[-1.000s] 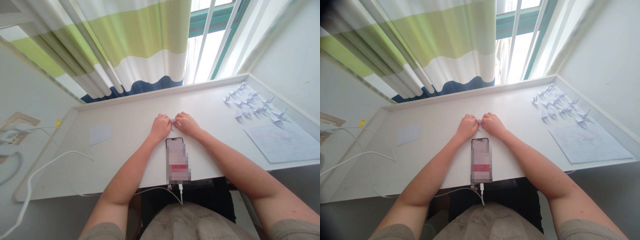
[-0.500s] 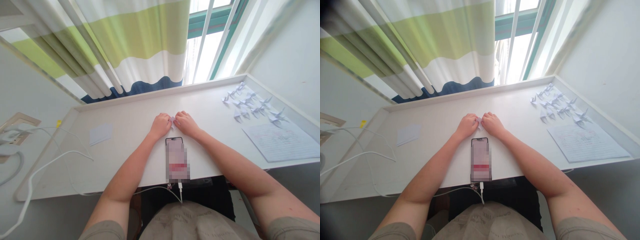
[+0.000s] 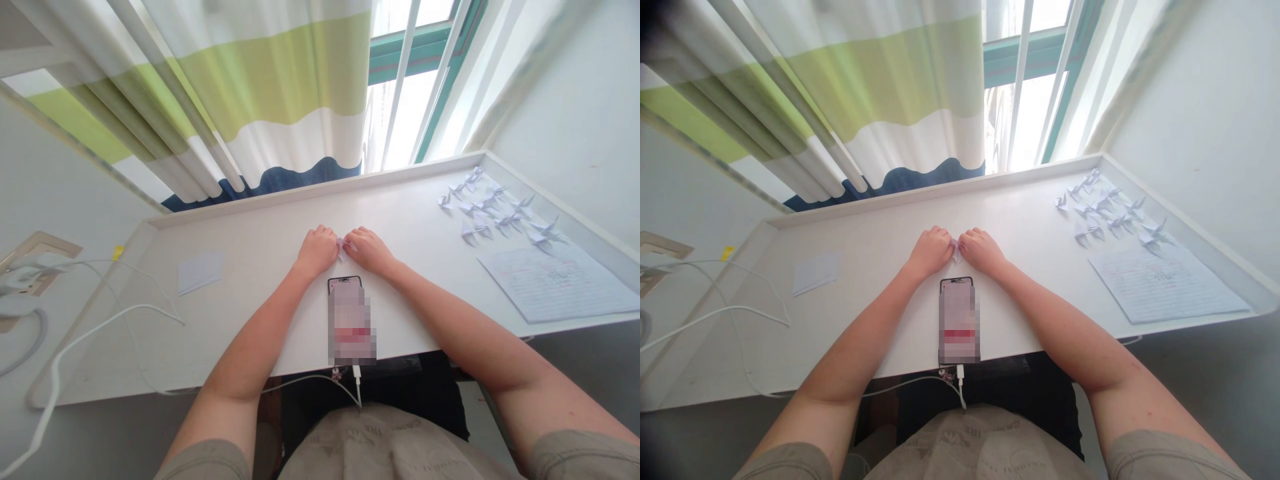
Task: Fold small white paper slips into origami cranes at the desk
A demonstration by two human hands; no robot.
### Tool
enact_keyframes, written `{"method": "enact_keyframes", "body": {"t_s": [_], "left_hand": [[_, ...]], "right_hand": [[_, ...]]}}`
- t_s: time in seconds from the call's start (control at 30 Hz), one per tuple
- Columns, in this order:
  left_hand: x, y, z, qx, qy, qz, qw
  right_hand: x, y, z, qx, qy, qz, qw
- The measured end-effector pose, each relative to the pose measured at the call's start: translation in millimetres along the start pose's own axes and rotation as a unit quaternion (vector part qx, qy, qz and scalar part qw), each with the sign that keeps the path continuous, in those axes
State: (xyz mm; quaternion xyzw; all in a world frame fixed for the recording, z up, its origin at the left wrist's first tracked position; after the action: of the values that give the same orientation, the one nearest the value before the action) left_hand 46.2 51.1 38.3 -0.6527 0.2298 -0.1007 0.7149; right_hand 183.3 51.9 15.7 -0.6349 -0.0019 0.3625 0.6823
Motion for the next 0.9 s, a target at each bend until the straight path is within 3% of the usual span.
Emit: {"method": "enact_keyframes", "body": {"t_s": [0.23,0.5,0.9], "left_hand": [[-1,-3.3,7,-0.004,0.022,-0.023,0.999],[-4,-9.0,11,0.003,0.037,-0.045,0.998],[-11,5.9,19,0.016,-0.01,-0.214,0.977]], "right_hand": [[0,-1,0,0.022,0.01,0.031,0.999],[3,-3,0,0.018,0.063,-0.002,0.998],[5,-5,-3,0.047,0.091,0.051,0.993]]}}
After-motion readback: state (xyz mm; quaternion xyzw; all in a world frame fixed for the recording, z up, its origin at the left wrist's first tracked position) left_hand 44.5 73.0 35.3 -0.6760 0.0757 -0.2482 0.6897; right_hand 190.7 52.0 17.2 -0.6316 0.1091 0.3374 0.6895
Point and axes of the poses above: each hand's wrist, its own z-axis towards the middle knuckle, its own y-axis out of the palm, x = y × z, the point moved 4 cm from there along z, towards the middle knuckle, and after that the axes turned 11 degrees about z, right-handed, at the moved point
